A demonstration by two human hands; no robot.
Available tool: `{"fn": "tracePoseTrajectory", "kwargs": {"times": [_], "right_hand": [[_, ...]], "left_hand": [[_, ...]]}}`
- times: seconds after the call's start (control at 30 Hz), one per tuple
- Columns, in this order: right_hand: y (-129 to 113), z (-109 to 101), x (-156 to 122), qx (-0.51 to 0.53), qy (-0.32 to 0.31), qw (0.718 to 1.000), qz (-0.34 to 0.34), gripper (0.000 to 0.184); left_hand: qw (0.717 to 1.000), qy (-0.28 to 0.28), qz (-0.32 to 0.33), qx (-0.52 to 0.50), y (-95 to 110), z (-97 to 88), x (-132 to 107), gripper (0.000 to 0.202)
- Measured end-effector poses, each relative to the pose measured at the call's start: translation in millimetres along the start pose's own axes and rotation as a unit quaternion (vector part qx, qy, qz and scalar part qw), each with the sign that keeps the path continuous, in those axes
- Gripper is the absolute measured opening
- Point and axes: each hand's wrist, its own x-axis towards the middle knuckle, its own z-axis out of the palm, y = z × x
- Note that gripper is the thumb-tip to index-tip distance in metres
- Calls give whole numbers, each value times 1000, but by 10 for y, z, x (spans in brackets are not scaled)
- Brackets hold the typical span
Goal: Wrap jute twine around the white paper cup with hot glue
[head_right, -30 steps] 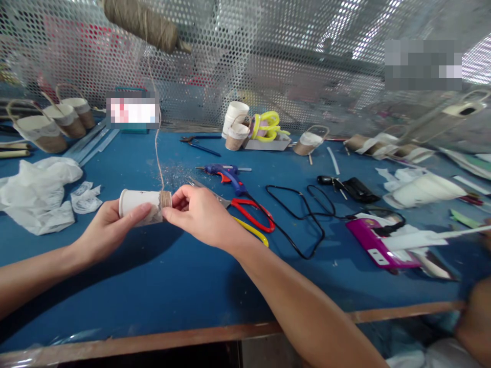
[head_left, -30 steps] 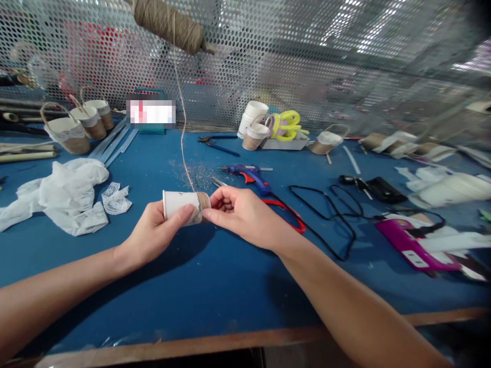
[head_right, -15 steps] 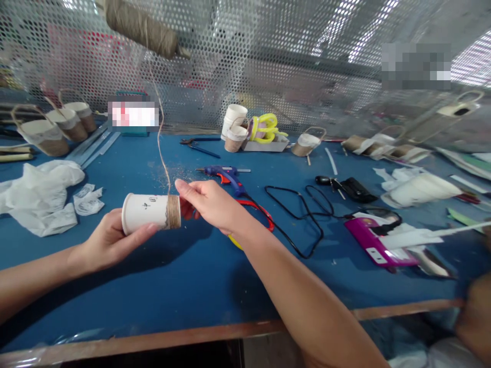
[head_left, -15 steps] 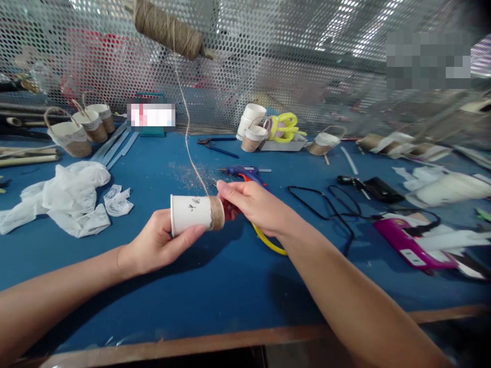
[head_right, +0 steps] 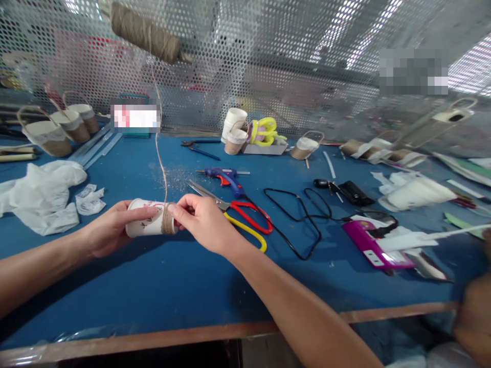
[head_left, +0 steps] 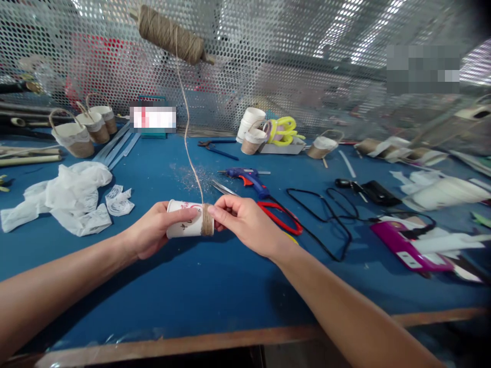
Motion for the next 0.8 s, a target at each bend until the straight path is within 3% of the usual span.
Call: {"fn": "tracePoseTrajectory", "kwargs": {"times": [0.17,0.3,0.5,0.8], "right_hand": [[9,-4,-28,-37,34,999,-8,23],[10,26,-48,-4,54,998,-21,19],[51,90,-52,56,38,997,-21,20],[84,115,-43,44,32,998,-14,21]], "left_hand": [[997,25,61,33,-56,-28,6,14],[990,9,106,90,-127,-56,15,17],[977,-5,133,168,-161,-77,14,16],[964,-4,153,219,-146,-19,-21,8]]}}
